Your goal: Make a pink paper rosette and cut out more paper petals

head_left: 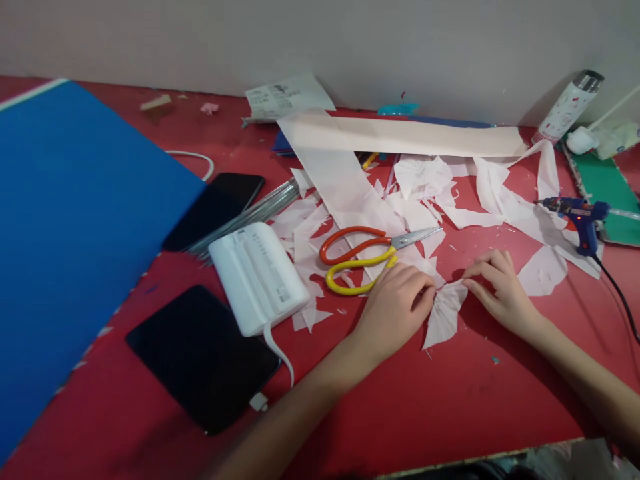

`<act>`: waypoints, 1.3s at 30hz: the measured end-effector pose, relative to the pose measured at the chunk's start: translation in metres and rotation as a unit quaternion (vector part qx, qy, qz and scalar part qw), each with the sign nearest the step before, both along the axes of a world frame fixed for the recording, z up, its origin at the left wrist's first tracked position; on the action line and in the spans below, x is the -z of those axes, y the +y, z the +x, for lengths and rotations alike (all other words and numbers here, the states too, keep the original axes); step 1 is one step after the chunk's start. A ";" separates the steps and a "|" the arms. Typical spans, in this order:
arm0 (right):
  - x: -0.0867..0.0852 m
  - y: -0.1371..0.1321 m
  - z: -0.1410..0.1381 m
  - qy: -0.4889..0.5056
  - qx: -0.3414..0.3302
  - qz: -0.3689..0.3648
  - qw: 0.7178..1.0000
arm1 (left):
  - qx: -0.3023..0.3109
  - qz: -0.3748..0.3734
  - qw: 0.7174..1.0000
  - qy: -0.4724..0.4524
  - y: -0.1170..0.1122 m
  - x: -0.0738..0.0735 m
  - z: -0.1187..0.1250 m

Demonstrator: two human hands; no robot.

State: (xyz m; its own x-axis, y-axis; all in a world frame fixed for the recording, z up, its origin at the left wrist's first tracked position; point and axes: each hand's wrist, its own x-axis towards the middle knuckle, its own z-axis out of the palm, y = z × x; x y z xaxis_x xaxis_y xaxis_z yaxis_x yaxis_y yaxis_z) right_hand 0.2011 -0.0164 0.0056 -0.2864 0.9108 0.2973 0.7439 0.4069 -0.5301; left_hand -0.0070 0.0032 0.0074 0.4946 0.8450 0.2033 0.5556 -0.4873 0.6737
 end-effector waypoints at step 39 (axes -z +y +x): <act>-0.017 -0.013 -0.016 0.194 -0.051 -0.249 0.947 | -0.072 -0.245 0.942 -0.217 -0.002 -0.019 -0.001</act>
